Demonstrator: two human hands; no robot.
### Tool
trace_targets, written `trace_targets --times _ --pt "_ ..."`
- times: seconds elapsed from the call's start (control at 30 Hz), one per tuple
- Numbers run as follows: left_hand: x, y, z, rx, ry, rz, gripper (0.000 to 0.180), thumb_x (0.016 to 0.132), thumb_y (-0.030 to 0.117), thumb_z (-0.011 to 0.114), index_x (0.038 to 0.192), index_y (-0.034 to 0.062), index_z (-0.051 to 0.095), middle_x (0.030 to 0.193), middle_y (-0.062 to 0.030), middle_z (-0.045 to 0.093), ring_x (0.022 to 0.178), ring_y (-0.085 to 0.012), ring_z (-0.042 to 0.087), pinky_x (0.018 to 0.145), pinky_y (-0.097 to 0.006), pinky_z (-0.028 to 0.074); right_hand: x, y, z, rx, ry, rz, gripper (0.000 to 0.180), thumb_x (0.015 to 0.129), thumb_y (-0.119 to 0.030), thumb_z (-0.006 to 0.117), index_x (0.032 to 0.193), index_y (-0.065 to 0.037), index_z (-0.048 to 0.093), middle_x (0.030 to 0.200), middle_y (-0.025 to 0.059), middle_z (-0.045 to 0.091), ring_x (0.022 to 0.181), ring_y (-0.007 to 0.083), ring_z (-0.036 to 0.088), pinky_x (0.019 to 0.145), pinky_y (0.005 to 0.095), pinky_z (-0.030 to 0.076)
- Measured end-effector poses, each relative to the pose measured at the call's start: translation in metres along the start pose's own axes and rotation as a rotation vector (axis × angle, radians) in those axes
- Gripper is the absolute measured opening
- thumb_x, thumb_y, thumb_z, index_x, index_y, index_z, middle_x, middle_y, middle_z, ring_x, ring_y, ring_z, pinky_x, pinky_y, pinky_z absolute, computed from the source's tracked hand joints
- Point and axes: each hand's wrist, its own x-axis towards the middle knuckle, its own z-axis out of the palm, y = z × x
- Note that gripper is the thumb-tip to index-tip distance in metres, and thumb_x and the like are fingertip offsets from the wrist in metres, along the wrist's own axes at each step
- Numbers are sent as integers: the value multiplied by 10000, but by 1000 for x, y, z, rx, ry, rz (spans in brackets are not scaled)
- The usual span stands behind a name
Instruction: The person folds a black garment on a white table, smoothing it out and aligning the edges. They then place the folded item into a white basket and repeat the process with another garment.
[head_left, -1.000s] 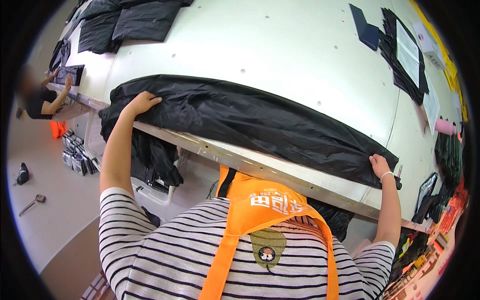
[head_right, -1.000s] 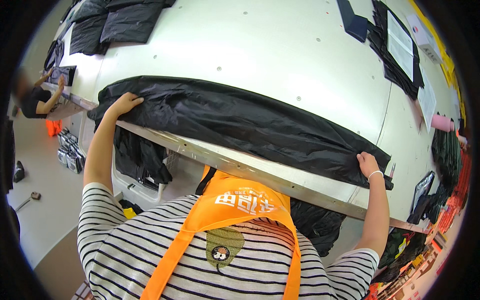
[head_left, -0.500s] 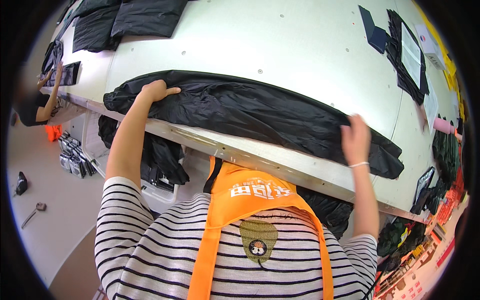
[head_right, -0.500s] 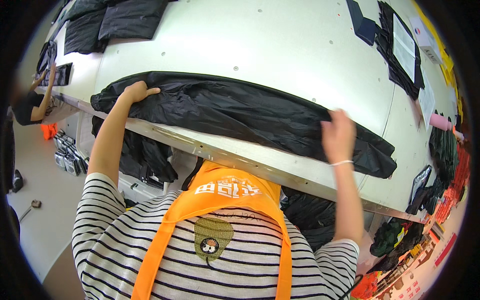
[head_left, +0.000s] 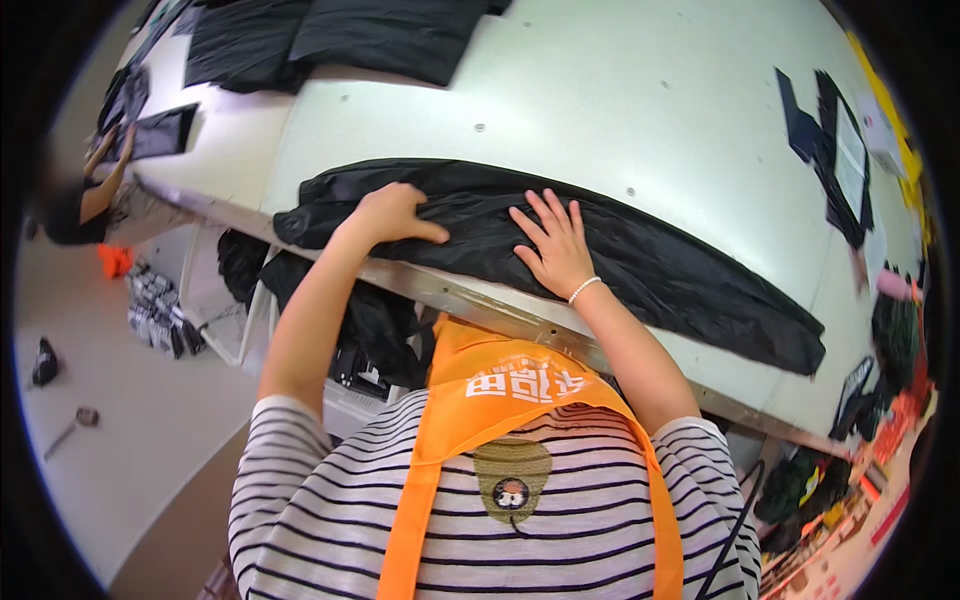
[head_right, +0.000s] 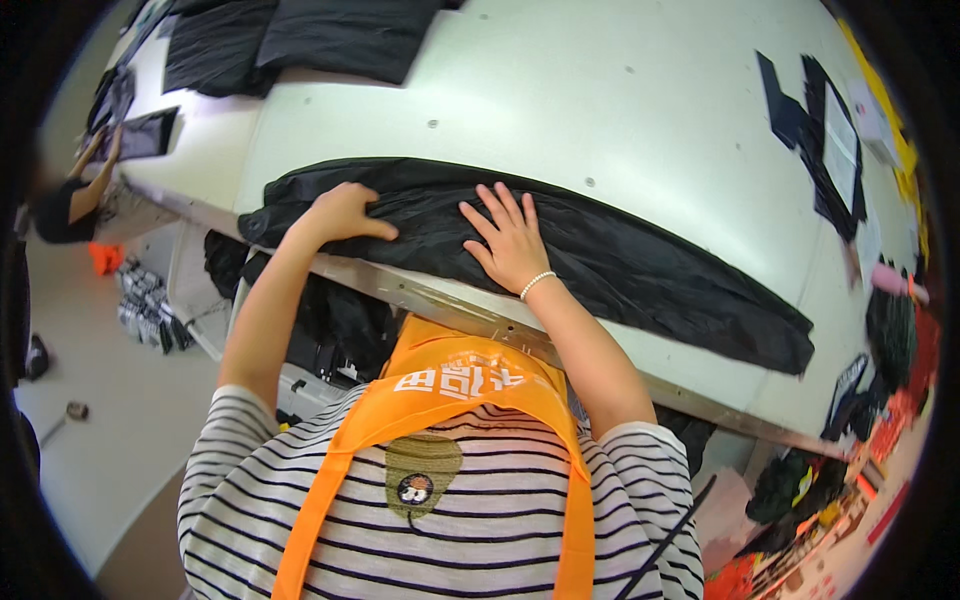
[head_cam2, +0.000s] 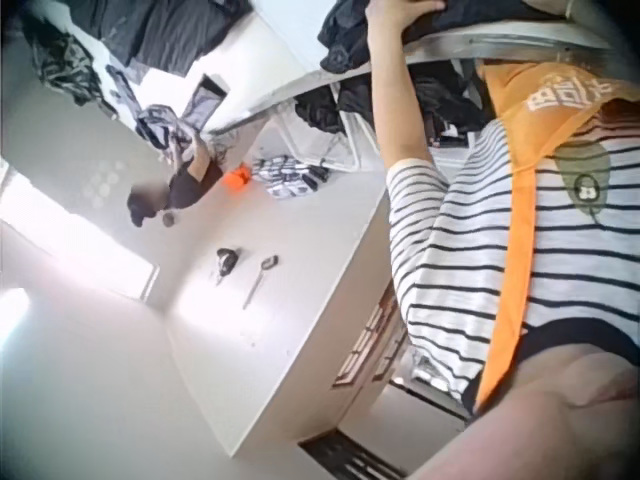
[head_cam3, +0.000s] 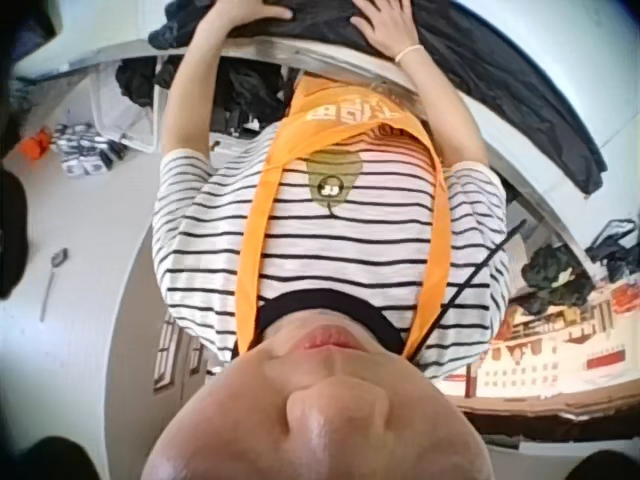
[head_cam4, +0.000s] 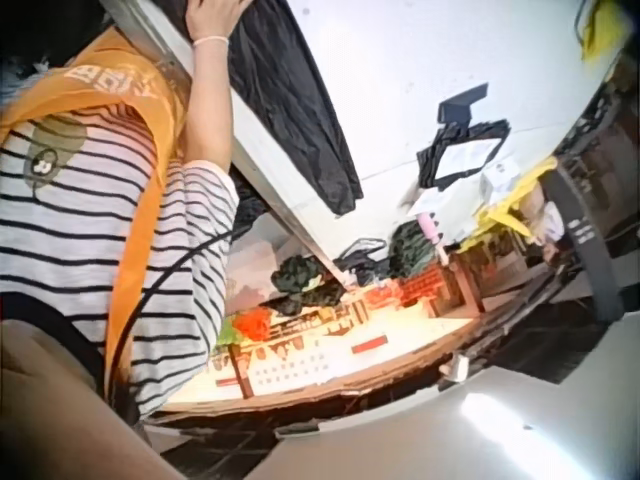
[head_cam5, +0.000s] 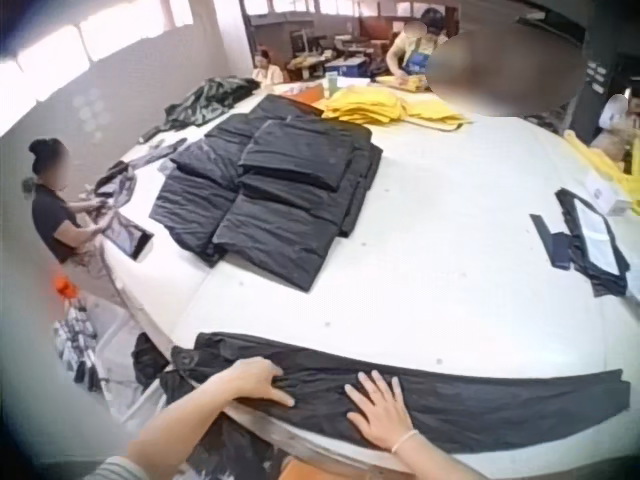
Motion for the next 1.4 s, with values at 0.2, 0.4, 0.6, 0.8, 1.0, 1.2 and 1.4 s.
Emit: trace_targets --times 0.2,0.4,0.6,0.8,1.0,1.2,1.4 --pt "-38 8 1 -22 585 186 229 670 116 698 811 46 531 843 -121 595 856 -318 569 691 -404 462 -50 81 -91 -279 139 341 720 670 -173 647 1348 -135 407 1369 180 387 1287 400 311 1051 564 206" --pt "-43 -9 31 69 1083 181 234 560 -61 551 743 43 450 1059 -89 611 920 -320 540 771 -400 416 -185 180 -185 -624 -79 708 447 690 -89 696 1114 -114 558 998 86 561 1015 290 528 934 407 375" --pt "-64 -27 90 135 739 -80 266 612 -69 533 837 31 431 1291 -180 468 1131 -397 438 924 -429 376 -235 113 -208 -574 491 302 317 530 66 541 816 -68 509 1041 83 572 988 307 538 844 381 381" --pt "-81 -35 93 214 412 -65 289 591 -74 568 838 31 462 1357 -197 395 1196 -383 422 972 -403 376 -346 85 -173 -63 -20 617 256 680 -126 683 918 -65 610 1106 126 608 1096 351 525 907 421 424" --pt "-3 -2 15 199 713 183 633 649 23 670 1251 96 491 1263 -180 502 1204 -352 451 1007 -379 363 -292 215 -222 -392 324 606 470 787 -60 622 1238 -96 496 1273 150 495 1166 316 471 963 401 395" --pt "89 52 -4 379 190 -163 886 598 250 802 1356 182 348 1189 -174 561 1154 -313 497 954 -513 360 -233 276 -244 -359 -361 865 678 685 -154 756 1277 -143 425 1144 132 598 1117 268 538 984 467 346" --pt "40 -12 -46 499 278 95 298 629 227 761 847 61 643 885 -149 634 869 -342 585 822 -430 437 -285 283 -295 -475 -363 675 295 684 -206 744 906 -61 614 956 158 612 969 345 565 815 407 470"
